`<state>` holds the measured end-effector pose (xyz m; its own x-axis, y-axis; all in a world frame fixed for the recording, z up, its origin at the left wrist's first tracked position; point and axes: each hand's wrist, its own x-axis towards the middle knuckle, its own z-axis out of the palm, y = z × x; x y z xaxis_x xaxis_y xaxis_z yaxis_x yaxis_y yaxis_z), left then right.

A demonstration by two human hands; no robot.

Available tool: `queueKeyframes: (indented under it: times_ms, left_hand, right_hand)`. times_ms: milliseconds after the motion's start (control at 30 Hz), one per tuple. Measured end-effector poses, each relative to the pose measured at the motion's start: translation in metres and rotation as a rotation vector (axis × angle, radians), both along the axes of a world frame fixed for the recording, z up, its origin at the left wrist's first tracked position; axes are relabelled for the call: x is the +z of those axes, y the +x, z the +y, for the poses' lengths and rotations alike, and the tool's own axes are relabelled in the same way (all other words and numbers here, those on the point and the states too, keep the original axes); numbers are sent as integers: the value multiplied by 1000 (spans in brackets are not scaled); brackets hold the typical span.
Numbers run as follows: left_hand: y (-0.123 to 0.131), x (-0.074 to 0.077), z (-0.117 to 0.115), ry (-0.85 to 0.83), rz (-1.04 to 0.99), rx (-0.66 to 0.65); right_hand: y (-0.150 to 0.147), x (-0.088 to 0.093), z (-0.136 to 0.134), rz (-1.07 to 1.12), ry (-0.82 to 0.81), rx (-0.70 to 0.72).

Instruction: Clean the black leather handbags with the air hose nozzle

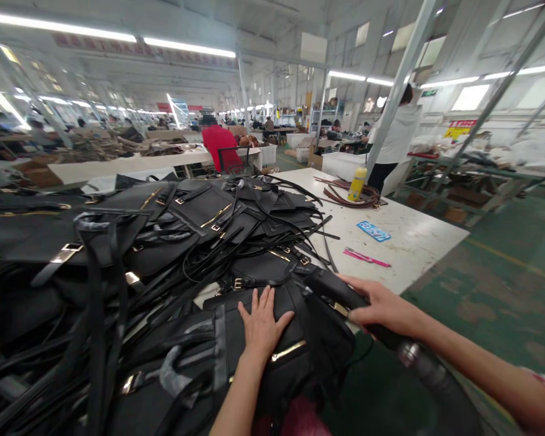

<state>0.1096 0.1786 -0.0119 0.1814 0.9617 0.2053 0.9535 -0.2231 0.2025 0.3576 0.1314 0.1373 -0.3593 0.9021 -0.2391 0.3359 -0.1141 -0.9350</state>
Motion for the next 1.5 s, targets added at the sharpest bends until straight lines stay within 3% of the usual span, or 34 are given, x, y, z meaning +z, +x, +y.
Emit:
queueKeyframes:
  times_ms: [133,233,367,600,833,933,1033,1133,1233,1367,1500]
  left_hand:
    - [-6,3,-1,-12,-24,-23]
    - [-7,4,-4,3,-9,-38]
    - [-6,3,-4,18,21,-29]
    - [-11,0,-3,-1,-38,-40]
    - [-23,6,0,-67,-102,-26]
    - [-16,12,-22,-73,-134,17]
    - [-6,12,-66,-59,-192,-5]
    - [1,4,-115,-35,-218,-78]
    - [4,-6,-147,-36,-180,-104]
    - [7,-14,-157,-29,-125,-86]
    - [16,-30,-153,17,-90,-28]
  right_hand:
    - [12,-32,-74,7,-202,-32]
    - [8,-46,-104,48,-245,-9]
    - [-5,-53,-103,137,-294,34]
    - [-22,-60,-87,213,-249,-57]
    - [11,-51,-116,196,-113,-251]
    - [22,-50,-122,94,-73,-263]
    - [13,-58,-121,45,-73,-133]
    - [-8,-71,-114,74,-158,-19]
    - [-30,-74,-101,72,-203,-12]
    - [-59,-45,-76,-23,-107,37]
    - [-102,-15,-57,-58,-200,370]
